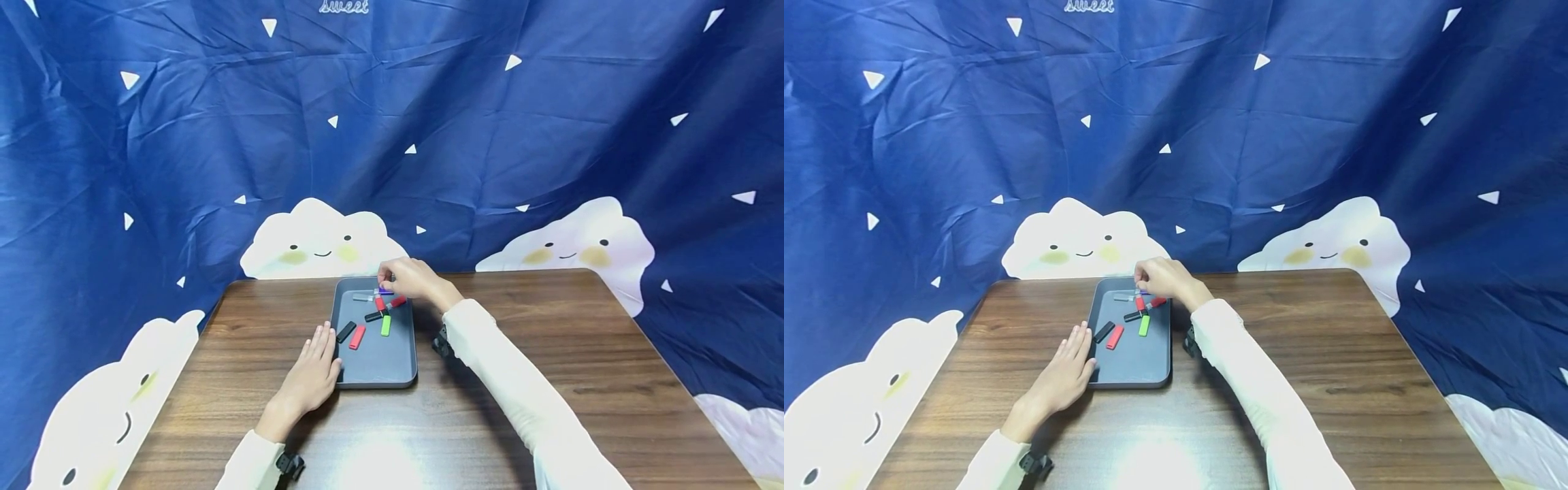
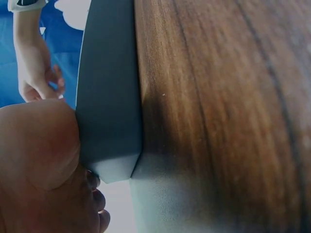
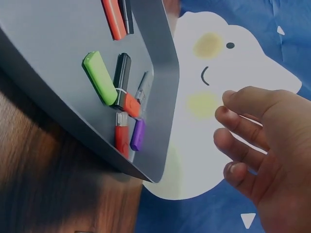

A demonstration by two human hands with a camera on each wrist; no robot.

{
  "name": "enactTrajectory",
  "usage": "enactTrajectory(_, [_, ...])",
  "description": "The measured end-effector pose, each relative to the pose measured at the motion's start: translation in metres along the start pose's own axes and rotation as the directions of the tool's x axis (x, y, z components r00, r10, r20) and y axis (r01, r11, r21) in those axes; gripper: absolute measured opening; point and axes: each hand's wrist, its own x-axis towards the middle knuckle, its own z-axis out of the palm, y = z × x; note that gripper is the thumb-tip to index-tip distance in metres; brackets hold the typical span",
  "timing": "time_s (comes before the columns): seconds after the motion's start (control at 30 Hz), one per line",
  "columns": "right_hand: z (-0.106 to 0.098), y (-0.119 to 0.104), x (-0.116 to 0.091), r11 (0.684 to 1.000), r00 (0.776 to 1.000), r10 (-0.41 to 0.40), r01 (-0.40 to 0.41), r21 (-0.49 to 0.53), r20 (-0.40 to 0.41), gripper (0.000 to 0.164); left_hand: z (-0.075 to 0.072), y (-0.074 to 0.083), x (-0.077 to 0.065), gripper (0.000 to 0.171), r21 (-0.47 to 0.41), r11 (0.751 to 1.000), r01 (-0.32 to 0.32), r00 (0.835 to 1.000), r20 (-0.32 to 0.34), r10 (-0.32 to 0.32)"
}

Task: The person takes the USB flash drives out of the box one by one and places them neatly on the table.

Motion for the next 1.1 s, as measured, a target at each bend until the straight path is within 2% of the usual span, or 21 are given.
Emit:
enactTrajectory(0.3, [0.013,-0.001,0.009,0.998,0.999,0.042,-0.043,0.05,0.025,0.009,-0.001,-0.001,0.0,0.064,-0.002,1.0,0.021,0.999,0.037,-0.021])
enactTrajectory(0.8, [0.034,0.0,0.02,0.994,0.993,0.104,-0.106,0.039,0.048,0.005,-0.003,0.001,0.0,0.062,-0.02,1.0,0.02,0.999,0.027,-0.019])
enactTrajectory(1.1, [0.045,0.005,0.02,0.983,0.98,0.177,-0.18,0.023,0.094,0.016,-0.005,0.003,0.0,0.062,-0.029,0.999,0.014,1.0,0.021,-0.014])
